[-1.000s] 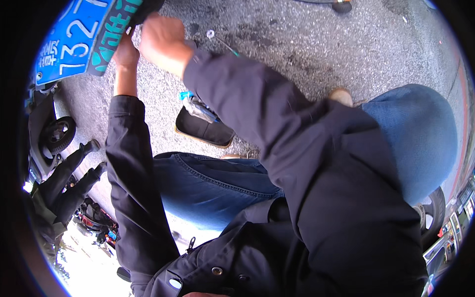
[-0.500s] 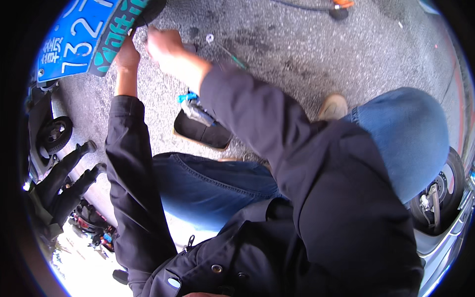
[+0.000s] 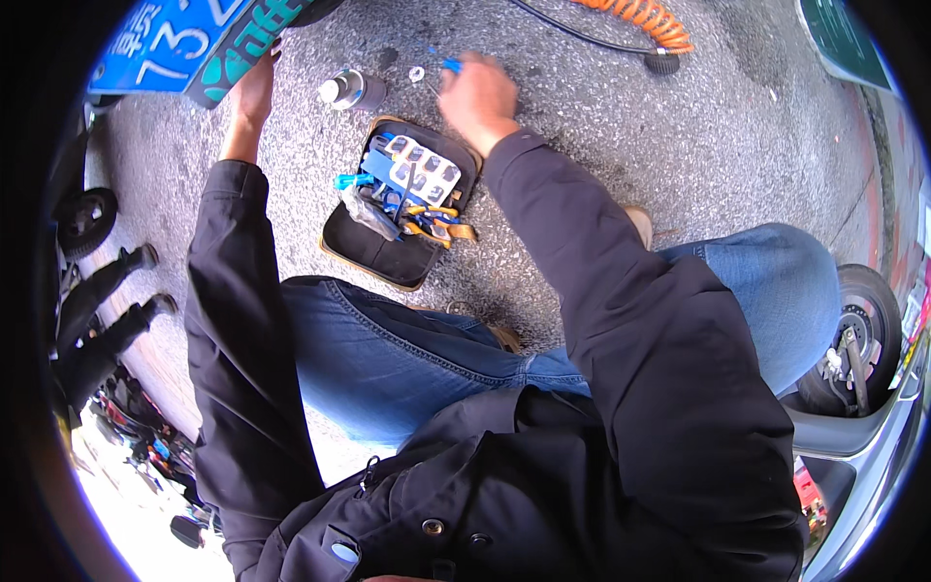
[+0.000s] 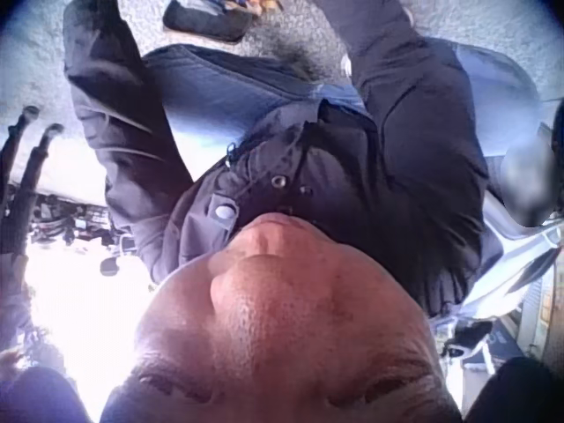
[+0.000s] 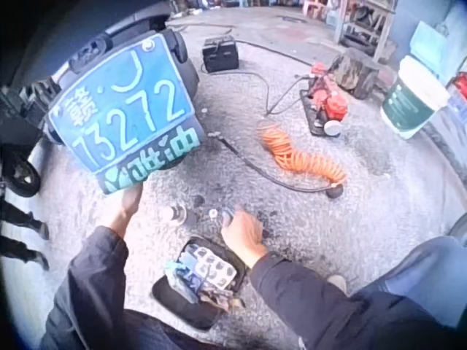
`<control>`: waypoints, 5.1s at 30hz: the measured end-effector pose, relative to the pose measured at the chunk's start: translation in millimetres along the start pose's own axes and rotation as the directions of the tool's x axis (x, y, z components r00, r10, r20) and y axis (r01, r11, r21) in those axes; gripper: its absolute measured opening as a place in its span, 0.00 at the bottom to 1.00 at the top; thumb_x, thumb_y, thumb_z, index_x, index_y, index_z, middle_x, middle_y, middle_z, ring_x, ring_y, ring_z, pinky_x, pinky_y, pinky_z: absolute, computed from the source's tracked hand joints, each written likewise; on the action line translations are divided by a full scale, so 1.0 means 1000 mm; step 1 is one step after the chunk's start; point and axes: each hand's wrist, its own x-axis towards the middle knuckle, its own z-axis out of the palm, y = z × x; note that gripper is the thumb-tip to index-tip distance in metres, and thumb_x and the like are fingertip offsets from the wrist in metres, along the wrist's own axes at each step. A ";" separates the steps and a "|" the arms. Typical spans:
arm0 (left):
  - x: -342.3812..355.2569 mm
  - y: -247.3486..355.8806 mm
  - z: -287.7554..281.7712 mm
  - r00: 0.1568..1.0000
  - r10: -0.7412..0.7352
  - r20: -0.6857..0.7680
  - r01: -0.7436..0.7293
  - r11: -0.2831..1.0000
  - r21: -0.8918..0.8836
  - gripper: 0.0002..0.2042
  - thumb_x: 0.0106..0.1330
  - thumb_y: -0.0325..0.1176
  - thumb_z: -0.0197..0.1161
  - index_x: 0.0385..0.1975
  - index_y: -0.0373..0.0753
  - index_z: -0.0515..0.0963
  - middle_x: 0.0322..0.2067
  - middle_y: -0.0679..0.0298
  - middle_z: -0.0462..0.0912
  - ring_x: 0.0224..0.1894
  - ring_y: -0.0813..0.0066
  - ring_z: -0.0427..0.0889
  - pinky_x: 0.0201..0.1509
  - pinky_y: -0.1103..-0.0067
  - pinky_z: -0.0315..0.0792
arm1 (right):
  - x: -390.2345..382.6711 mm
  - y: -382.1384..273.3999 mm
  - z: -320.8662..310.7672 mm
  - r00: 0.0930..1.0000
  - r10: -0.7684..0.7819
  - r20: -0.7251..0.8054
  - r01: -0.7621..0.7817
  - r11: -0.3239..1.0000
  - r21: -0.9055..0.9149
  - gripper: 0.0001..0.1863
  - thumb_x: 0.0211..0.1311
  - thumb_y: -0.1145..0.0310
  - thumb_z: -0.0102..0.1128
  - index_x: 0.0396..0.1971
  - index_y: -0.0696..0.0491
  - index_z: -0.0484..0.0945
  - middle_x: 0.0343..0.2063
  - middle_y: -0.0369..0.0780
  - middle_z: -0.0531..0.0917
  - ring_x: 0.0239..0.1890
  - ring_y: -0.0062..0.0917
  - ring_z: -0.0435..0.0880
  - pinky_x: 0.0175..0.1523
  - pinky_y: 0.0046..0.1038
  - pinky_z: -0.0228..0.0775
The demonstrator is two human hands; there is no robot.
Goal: The person is repairing a scooter by using tools to adjust and tighten components near the rear license plate. They handle a screwdriver and other small tools, occasionally reaching for items from a nearby toolbox.
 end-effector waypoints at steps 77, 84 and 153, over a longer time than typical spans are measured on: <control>-0.125 0.088 -0.159 0.443 -0.581 0.683 0.421 0.807 0.414 0.11 0.68 0.21 0.58 0.48 0.34 0.81 0.33 0.58 0.83 0.34 0.74 0.83 0.42 0.74 0.77 | 0.002 -0.050 0.007 0.402 -0.193 0.895 0.558 0.827 -0.073 0.25 0.59 0.55 0.68 0.43 0.65 0.85 0.45 0.56 0.86 0.51 0.49 0.86 0.54 0.43 0.79; -0.181 0.082 -0.133 0.446 -0.395 0.803 0.883 0.343 -0.321 0.15 0.72 0.27 0.61 0.57 0.32 0.76 0.43 0.58 0.85 0.42 0.67 0.89 0.54 0.73 0.83 | -0.008 -0.074 -0.013 0.350 -0.223 0.910 -0.271 0.905 0.326 0.18 0.61 0.68 0.74 0.47 0.62 0.85 0.41 0.43 0.89 0.42 0.22 0.88 0.46 0.24 0.82; 0.077 0.297 0.111 0.721 0.047 0.691 0.652 -0.385 -0.653 0.09 0.75 0.26 0.57 0.45 0.25 0.76 0.43 0.52 0.81 0.44 0.66 0.79 0.51 0.73 0.75 | -0.033 -0.052 -0.317 0.890 -0.438 -0.128 0.317 0.795 -0.517 0.14 0.45 0.61 0.67 0.25 0.58 0.83 0.19 0.47 0.84 0.25 0.41 0.88 0.26 0.41 0.77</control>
